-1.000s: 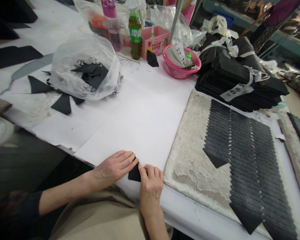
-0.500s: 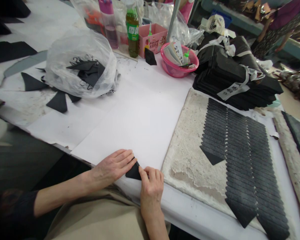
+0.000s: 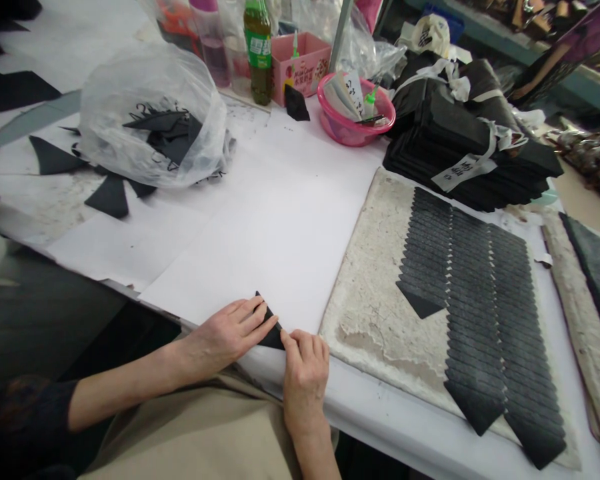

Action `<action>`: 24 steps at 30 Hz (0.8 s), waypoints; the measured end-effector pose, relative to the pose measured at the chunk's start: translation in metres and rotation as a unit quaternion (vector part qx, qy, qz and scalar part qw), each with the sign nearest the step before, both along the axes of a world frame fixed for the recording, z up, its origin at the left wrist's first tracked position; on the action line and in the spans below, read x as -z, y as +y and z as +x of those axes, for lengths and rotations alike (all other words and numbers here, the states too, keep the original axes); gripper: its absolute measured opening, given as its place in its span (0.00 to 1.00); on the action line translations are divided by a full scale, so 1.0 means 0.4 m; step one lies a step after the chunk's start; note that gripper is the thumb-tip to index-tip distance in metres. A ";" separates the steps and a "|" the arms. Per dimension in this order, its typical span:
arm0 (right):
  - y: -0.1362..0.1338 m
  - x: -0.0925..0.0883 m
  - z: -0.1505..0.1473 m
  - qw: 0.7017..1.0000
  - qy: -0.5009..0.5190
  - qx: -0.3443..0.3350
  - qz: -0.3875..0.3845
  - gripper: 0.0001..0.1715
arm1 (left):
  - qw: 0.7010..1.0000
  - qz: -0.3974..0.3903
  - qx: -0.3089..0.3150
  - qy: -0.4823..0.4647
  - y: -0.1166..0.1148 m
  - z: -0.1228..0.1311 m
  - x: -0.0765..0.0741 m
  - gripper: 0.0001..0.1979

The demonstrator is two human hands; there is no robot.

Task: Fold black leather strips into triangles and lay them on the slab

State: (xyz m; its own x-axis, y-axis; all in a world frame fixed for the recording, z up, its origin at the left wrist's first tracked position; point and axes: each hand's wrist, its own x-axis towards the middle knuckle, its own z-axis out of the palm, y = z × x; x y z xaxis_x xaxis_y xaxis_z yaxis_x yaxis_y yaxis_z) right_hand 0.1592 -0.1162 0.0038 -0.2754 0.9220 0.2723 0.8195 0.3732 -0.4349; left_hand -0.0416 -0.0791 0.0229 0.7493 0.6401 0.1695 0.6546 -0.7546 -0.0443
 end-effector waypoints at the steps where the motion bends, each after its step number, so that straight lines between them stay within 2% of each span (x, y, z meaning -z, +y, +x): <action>1: -0.001 0.000 -0.001 1.000 -0.004 0.002 0.001 0.13 | 1.000 0.003 -0.002 -0.002 0.001 0.003 0.002 0.17; 8: -0.006 -0.001 0.000 0.999 -0.027 0.014 -0.016 0.11 | 0.997 -0.026 0.045 -0.049 0.008 0.017 0.016 0.12; 15: -0.022 -0.012 0.024 1.000 -0.004 0.027 0.008 0.09 | 0.999 -0.015 0.020 -0.039 -0.014 0.021 0.009 0.16; 24: -0.045 0.006 0.027 0.999 -0.009 0.047 -0.013 0.11 | 0.999 -0.017 0.023 -0.019 -0.017 0.033 0.014 0.16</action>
State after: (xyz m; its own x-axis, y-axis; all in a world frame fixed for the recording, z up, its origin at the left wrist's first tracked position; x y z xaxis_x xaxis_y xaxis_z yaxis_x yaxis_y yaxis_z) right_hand 0.1699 -0.1342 0.0014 -0.1925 0.9506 0.2435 0.8583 0.2834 -0.4278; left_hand -0.0285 -0.0857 0.0173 0.7718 0.6109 0.1765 0.6198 -0.7847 0.0061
